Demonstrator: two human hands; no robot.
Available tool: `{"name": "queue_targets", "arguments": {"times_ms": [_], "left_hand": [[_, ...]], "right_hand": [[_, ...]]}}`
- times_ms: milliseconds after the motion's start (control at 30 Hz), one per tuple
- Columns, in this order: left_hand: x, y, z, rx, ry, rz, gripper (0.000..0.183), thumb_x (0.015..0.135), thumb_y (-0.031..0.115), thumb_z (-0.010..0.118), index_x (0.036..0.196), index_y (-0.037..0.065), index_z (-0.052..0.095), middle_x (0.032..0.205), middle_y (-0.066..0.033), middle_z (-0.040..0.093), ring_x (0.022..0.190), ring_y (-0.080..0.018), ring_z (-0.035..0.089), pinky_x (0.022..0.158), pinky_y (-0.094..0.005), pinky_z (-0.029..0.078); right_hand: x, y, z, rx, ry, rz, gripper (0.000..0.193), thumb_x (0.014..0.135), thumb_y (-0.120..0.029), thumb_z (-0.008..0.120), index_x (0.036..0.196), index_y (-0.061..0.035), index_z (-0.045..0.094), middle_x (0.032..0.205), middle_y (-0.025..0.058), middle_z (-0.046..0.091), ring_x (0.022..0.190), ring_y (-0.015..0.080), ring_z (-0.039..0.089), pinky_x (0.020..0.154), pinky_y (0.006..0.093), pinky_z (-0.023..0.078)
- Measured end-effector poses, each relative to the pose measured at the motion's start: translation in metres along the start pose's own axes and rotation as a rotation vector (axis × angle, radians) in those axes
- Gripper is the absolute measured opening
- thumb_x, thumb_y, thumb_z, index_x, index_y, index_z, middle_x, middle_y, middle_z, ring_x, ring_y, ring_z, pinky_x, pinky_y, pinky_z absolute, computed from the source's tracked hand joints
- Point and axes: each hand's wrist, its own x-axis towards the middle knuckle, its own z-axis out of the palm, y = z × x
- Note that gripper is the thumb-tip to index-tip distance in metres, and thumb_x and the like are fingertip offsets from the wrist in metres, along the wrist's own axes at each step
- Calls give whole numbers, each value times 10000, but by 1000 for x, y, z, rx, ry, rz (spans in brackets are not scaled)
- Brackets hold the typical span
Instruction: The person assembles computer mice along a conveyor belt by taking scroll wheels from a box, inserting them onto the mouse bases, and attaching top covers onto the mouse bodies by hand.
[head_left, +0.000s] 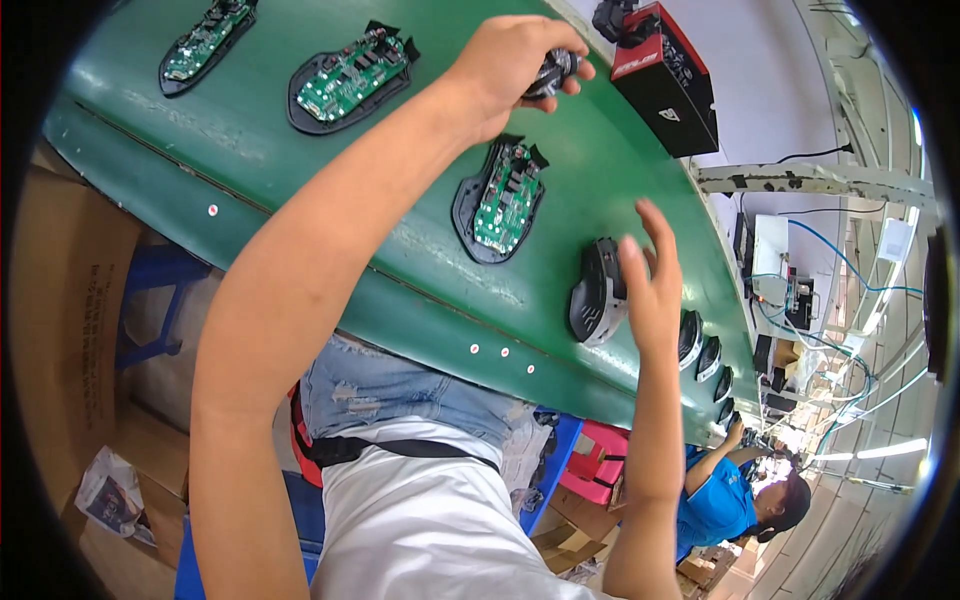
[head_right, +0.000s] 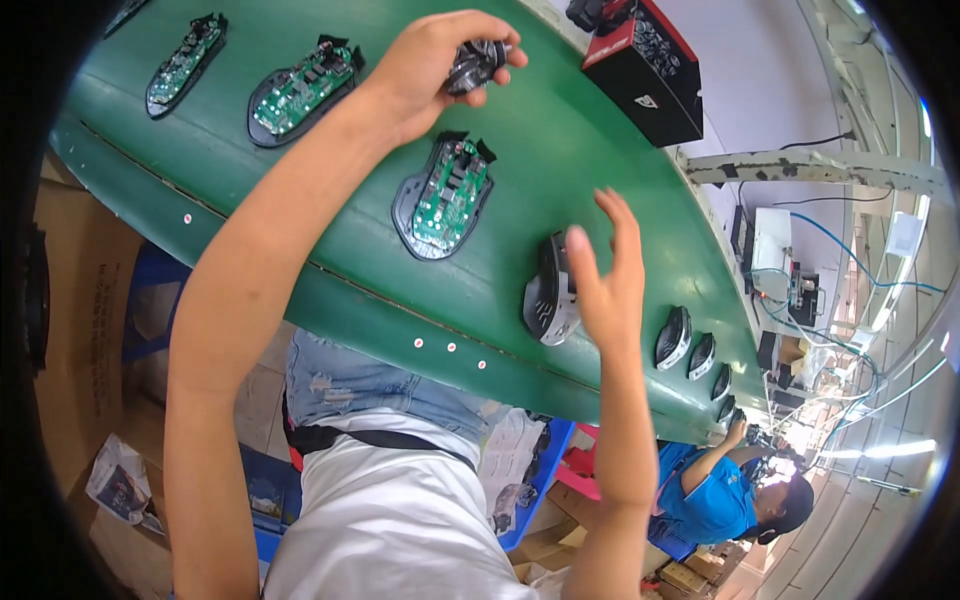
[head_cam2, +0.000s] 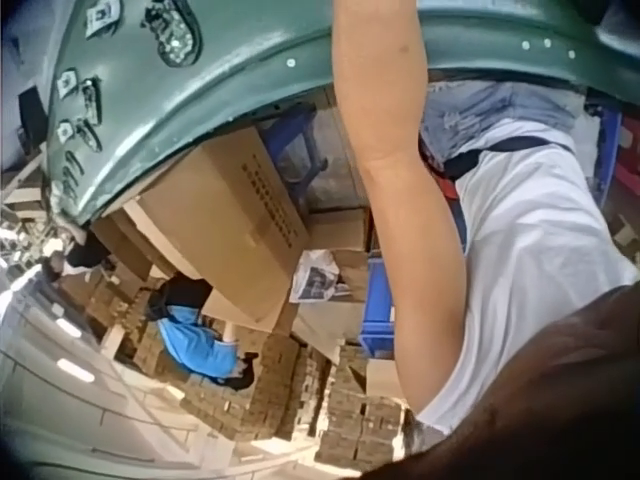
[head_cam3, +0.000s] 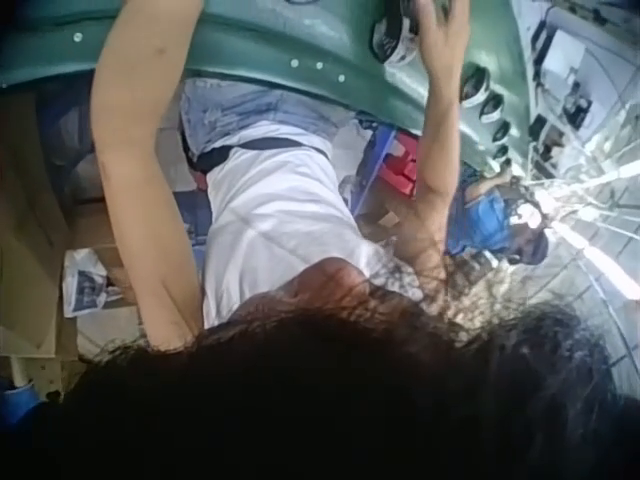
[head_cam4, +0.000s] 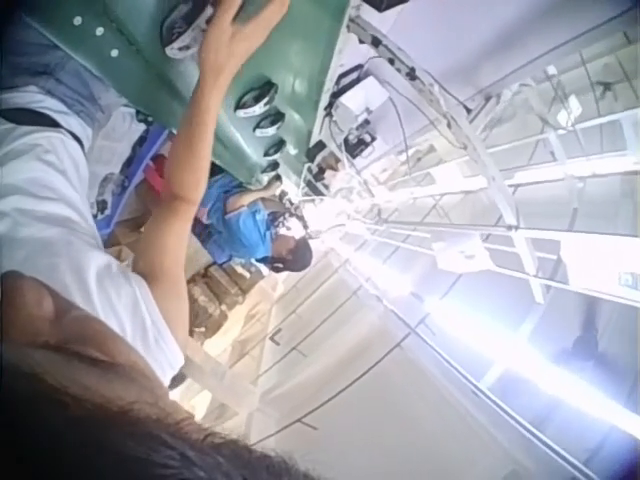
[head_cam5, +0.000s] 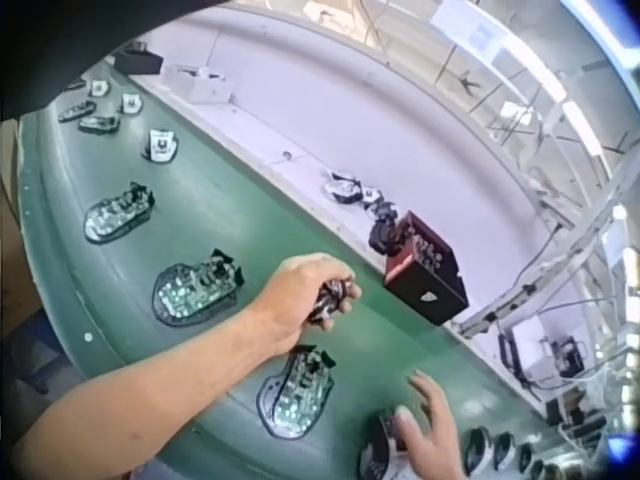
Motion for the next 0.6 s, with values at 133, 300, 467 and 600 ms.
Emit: {"name": "queue_targets", "arguments": {"times_ms": [133,300,467,600], "left_hand": [[-3,-1,12,2,-13,-36,218,914,221,593,977,14,620,903,-105,676,728,-124,613,479,-237,452],[-7,0,7,1,-40,-48,204,929,228,589,980,33,621,896,-88,661,732,-119,606,473,-232,438],[-4,1,7,12,-30,-53,193,931,222,581,981,40,622,910,-88,661,737,-120,605,476,-232,437],[-2,2,6,26,-32,-52,187,932,218,573,985,45,622,917,-86,661,740,-119,603,483,-231,437]], "right_hand": [[-58,1,4,-135,28,95,719,808,-320,746,1378,13,464,1333,227,548,1237,368,537,1048,420,405],[-59,1,7,-13,114,-7,627,747,-118,709,1334,-3,519,1259,207,609,1134,357,616,984,394,468],[-57,4,-6,-23,80,-105,605,703,-86,697,1288,-26,557,1297,183,603,1172,356,600,1004,408,465],[-53,4,-14,-3,17,-154,586,681,-73,703,1252,-28,577,1326,176,589,1196,359,582,1013,423,459]]}}
